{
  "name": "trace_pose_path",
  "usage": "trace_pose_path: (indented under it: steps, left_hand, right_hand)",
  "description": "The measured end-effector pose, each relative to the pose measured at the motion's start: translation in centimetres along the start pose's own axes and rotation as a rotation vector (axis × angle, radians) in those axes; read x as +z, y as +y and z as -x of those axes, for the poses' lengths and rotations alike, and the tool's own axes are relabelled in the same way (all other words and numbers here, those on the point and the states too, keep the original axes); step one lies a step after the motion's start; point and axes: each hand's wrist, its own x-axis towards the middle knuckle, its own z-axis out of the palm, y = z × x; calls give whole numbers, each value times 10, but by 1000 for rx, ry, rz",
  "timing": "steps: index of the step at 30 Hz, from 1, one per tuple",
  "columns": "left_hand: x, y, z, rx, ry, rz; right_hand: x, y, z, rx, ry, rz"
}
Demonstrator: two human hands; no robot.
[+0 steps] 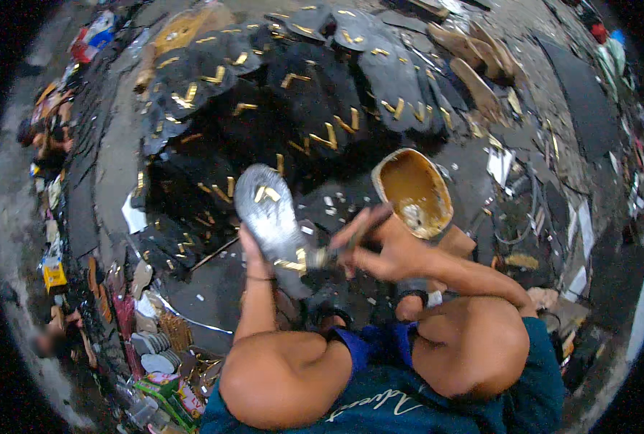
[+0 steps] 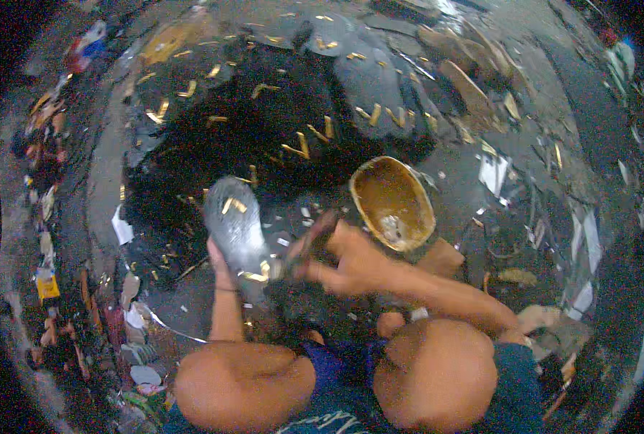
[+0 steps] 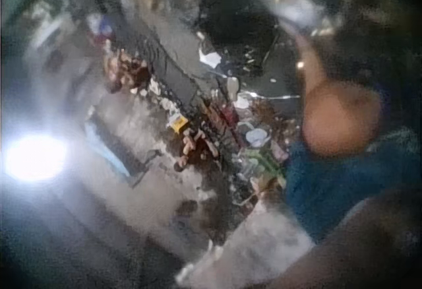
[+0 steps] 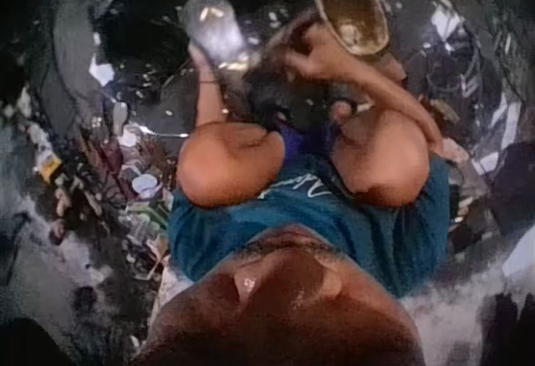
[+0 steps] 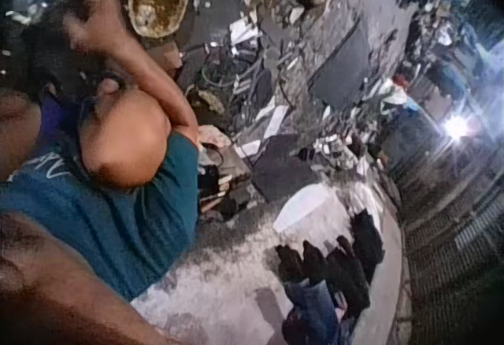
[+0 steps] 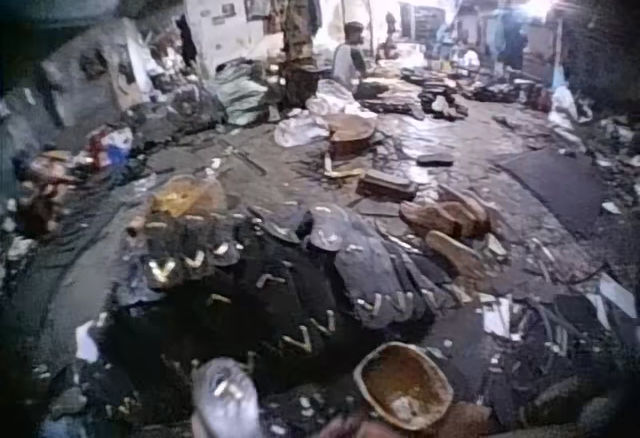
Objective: The person sits on the floor and repeatedly picks up black flip-flops with gold straps. Using a brush and a container of white paint, they apply the paint to the soles of the flip-flops one at a time, then place them back on the pile.
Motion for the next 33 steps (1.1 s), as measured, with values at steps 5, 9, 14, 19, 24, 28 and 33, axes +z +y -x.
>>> trace_pose_path:
  steps: [5,9,14,19,24,28,33]
  left_hand:
    - [-54,-35,87,-422,-320,-108]
    - [-117,-48,127,-437,-157,-213]
    - [-90,-38,103,-389,-249,-187]
    - [-17,-12,40,-268,-448,-21]
    - [82,-1,3,-201,-766,235]
    - [100,11,43,148,-450,-22]
    - [91,15,31,-49,-916,425]
  right_hand:
    - [-90,89,43,277,498,581]
    - [-83,62,31,213,674,595]
    - [-107,35,110,555,-27,1016]
    - [-97,2,85,392,-91,267]
    - [-64,-55,-21,106,204,-188]
    - [-22,-37,-76,-263,107,18]
    - [-16,-40,-52,-541,89,311]
